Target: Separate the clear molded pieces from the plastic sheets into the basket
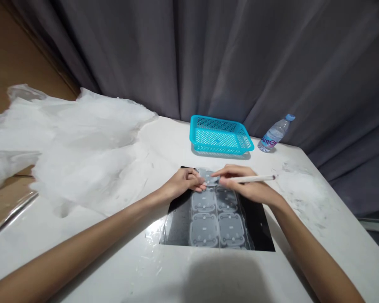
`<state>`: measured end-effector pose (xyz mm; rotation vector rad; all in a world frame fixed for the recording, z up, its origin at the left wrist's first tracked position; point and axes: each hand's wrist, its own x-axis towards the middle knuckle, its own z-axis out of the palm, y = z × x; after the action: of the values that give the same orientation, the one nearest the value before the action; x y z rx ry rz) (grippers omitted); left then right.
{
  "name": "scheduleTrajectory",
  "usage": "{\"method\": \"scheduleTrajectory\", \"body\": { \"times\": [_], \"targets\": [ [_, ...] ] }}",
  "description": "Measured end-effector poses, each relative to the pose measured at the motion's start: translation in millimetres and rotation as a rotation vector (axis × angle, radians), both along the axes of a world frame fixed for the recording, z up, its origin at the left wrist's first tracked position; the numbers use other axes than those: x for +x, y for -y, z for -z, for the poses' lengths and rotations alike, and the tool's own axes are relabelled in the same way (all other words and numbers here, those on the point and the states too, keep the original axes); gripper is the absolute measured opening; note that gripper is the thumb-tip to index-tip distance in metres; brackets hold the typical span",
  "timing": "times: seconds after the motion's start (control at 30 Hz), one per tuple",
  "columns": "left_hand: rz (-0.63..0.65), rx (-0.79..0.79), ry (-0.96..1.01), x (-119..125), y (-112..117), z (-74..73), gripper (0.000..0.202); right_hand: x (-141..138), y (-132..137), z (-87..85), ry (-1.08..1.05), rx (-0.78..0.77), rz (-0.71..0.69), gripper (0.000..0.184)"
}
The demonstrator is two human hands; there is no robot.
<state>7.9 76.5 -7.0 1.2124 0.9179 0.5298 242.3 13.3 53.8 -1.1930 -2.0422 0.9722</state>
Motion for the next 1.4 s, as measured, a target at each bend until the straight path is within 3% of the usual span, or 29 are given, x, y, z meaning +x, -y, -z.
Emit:
{"method": "scheduleTrajectory", "body": {
  "times": [0.1,0.17,0.23,0.37,0.6,0.87,1.23,1.4],
  "targets": [
    [0.010,0.009,0.039,-2.0,-1.4,2.3,0.040,13.9,-15.4,11.4,0.042,0.206,0.206,0.045],
    [0.020,0.023,0.058,-2.7,-1.5,1.4,0.035,15.2,-25.2,23.7,0.096,0.303,0.272,0.052],
    [0.031,0.029,0.071,-3.0,-1.1,0.7,0.033,10.8,-33.6,36.0,0.112,0.311,0.234,0.048],
    [0.059,0.012,0.087,-3.3,-0.4,1.6,0.032,-0.8,-44.1,48.9,0.147,0.170,0.078,0.038],
    [0.160,0.076,0.042,-5.1,-0.6,-5.9,0.035,-3.5,-43.7,32.9,-0.043,-0.046,0.065,0.025],
    [0.088,0.108,0.082,0.3,11.6,-14.8,0.033,-9.3,-32.8,17.0,-0.175,-0.133,0.063,0.034],
    [0.052,0.128,0.186,0.7,13.4,-3.8,0.035,-12.1,-30.3,11.8,-0.124,-0.109,0.085,0.040],
    [0.082,0.329,0.120,-0.5,21.0,0.3,0.033,-12.9,-29.7,15.8,-0.081,-0.096,0.037,0.047]
  ]
}}
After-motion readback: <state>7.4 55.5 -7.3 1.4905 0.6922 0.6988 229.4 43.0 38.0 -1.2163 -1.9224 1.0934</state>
